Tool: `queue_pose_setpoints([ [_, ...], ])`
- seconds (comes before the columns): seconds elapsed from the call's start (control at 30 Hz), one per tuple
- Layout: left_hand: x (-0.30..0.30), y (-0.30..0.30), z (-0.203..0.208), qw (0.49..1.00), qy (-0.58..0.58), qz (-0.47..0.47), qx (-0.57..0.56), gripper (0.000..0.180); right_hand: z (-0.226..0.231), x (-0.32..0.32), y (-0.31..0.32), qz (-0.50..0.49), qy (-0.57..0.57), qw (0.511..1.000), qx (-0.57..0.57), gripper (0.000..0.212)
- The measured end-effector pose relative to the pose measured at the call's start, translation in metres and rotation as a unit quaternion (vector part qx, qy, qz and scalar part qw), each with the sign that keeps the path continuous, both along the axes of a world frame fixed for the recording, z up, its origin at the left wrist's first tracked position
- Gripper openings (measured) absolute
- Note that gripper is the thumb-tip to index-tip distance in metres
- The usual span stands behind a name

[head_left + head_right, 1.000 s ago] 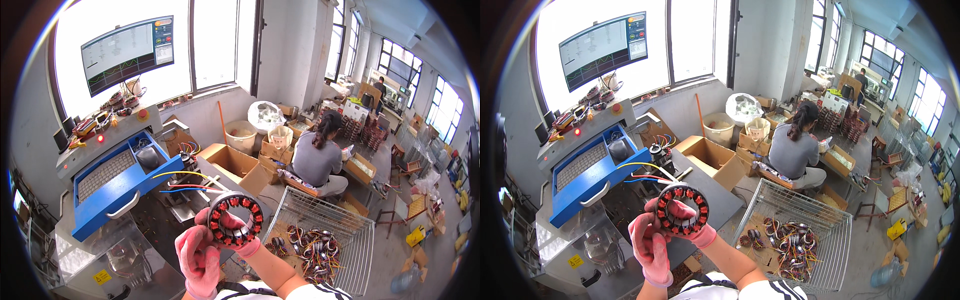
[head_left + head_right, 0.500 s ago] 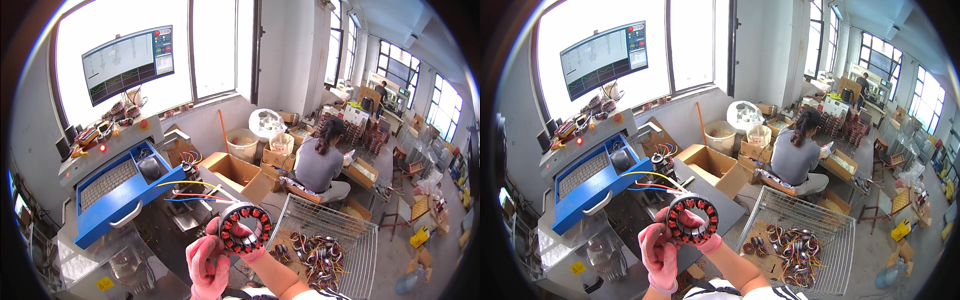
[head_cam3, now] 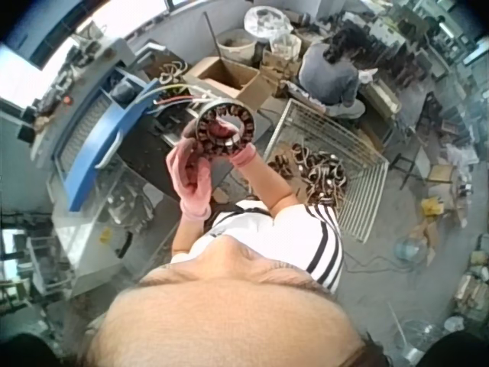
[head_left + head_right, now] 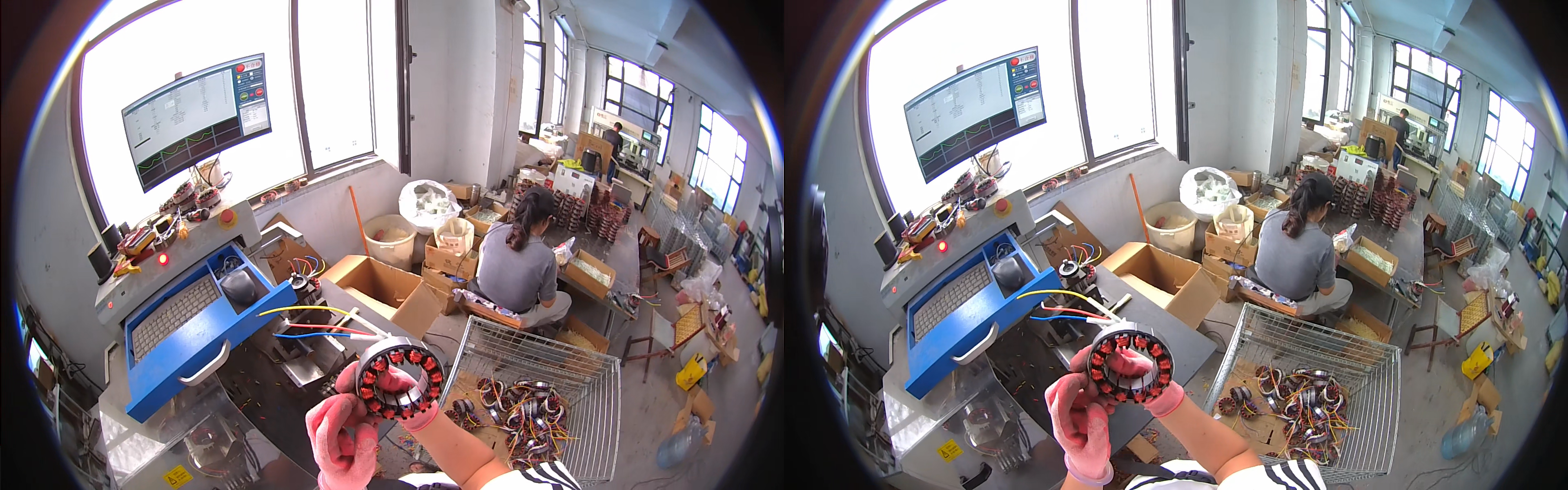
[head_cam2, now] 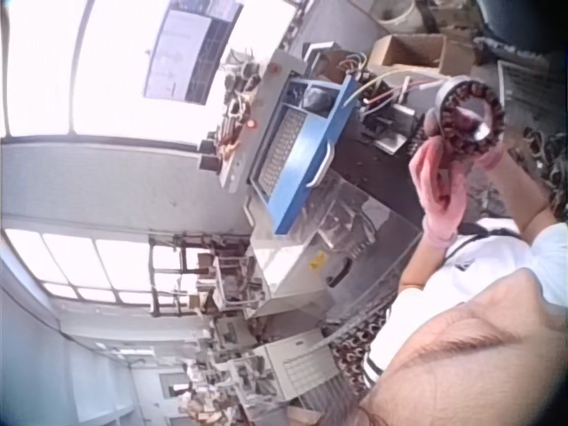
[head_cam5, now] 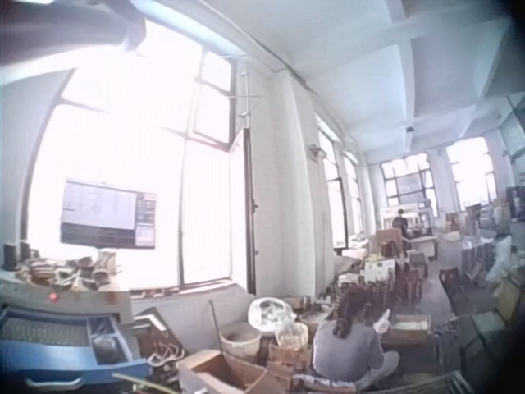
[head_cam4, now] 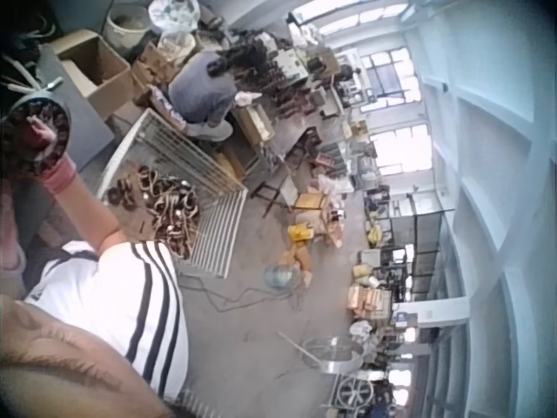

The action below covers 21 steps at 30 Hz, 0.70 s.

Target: The person handles motor stators with copper wiring, places them individually into a machine fixture for processing, and then places the finished stators into a large wire cage.

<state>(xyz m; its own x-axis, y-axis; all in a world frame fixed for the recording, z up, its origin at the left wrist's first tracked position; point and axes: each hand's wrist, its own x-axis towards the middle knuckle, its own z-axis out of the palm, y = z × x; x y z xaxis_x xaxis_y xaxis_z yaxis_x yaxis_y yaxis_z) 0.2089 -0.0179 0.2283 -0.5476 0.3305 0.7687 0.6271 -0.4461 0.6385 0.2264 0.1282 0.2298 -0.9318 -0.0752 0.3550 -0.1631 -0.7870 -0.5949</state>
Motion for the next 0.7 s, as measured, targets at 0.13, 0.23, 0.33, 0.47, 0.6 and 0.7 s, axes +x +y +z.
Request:
queue_pose_setpoints([
  [0.13,0.002,0.0,-0.001,1.0,0.0,-0.018,0.008,0.042,0.007,0.006,-0.001,-0.04,-0.04,0.998,0.002,0.065],
  [0.23,0.004,0.001,0.002,1.0,-0.003,-0.026,0.01,0.043,-0.009,-0.001,-0.002,-0.021,-0.024,0.999,-0.044,0.064],
  [0.33,0.005,-0.001,0.005,1.0,-0.008,-0.016,-0.008,0.043,-0.019,-0.006,0.001,0.022,-0.019,0.998,-0.063,0.065],
  [0.47,0.006,-0.001,0.004,1.0,-0.014,-0.008,-0.021,0.044,-0.004,0.005,0.007,0.044,-0.004,0.999,-0.013,0.062],
  [0.6,0.005,0.002,0.0,1.0,-0.02,-0.021,-0.009,0.045,-0.001,0.009,0.009,0.055,0.024,0.998,0.008,0.055],
  [0.7,0.006,0.004,-0.002,0.999,-0.033,-0.029,-0.012,0.045,0.001,0.013,0.014,0.058,0.003,0.998,0.005,0.06],
])
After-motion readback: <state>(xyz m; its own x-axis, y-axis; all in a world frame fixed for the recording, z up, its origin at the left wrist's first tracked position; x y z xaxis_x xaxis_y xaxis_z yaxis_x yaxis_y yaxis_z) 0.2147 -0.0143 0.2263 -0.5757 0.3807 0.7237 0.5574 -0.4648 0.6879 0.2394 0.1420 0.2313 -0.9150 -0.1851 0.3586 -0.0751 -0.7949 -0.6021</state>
